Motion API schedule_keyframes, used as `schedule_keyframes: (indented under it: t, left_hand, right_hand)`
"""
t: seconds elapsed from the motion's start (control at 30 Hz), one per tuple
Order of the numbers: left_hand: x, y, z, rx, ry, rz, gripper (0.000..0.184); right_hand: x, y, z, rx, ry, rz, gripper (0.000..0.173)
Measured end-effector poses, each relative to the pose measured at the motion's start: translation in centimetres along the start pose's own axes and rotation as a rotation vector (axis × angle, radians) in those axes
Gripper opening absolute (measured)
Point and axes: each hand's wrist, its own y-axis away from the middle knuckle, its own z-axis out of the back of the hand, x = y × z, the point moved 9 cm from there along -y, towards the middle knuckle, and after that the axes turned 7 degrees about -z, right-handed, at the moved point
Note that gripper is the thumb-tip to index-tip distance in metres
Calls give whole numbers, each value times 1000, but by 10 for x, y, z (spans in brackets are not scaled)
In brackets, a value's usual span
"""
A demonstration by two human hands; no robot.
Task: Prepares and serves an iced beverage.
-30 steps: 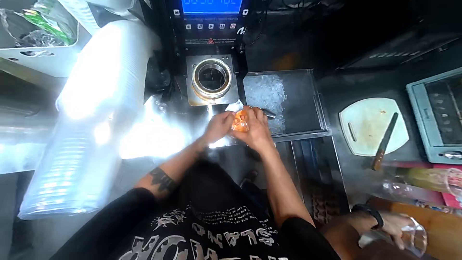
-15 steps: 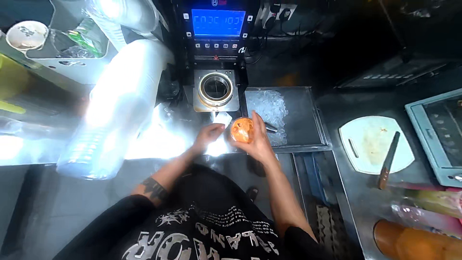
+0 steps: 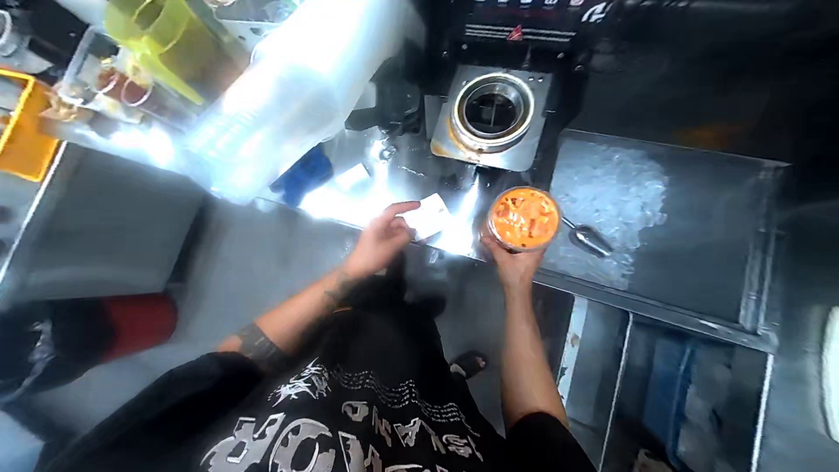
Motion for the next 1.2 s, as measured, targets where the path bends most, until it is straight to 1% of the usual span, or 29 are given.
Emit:
schedule_keyframes:
  t: [0.07, 0.17, 0.27, 0.43, 0.57, 0.63, 0.73, 0.87, 0.97, 1.07, 1.2]
  left_hand:
    - [-4, 10, 8, -20, 10, -5, 47]
    - [-3, 32, 27, -82, -28, 1, 36]
    - [-1, 52, 48, -134, -141, 43, 33]
    - [26, 86, 84, -213, -94, 101, 28]
    - [49, 121, 122, -188, -43, 84, 29]
    - [59, 144, 156, -234, -22, 93, 28]
    - [80, 187, 219, -324, 35, 101, 27]
    - [105, 246, 308, -397, 21, 141, 26]
    - [116, 281, 378, -491, -29, 155, 23]
    - [108, 302, 442, -628, -65, 106, 23]
    - [88, 298, 516, -753, -94, -2, 24]
  right_hand:
    - [3, -2, -2, -8, 8, 51, 137]
    - [7, -3, -8, 33, 59, 152, 141]
    - [11, -5, -12, 40, 89, 148, 143]
    - [27, 9, -39, -55, 37, 125, 137]
    - [49, 49, -75, -81, -5, 243, 127]
    - [66, 74, -98, -79, -56, 286, 125]
    - [83, 116, -144, -97, -132, 256, 122]
    - [116, 175, -215, -117, -133, 204, 121]
    - [140, 204, -276, -86, -176, 176, 116]
    - [178, 211, -334, 8, -225, 239, 110]
    - [242, 181, -397, 9, -346, 311, 103]
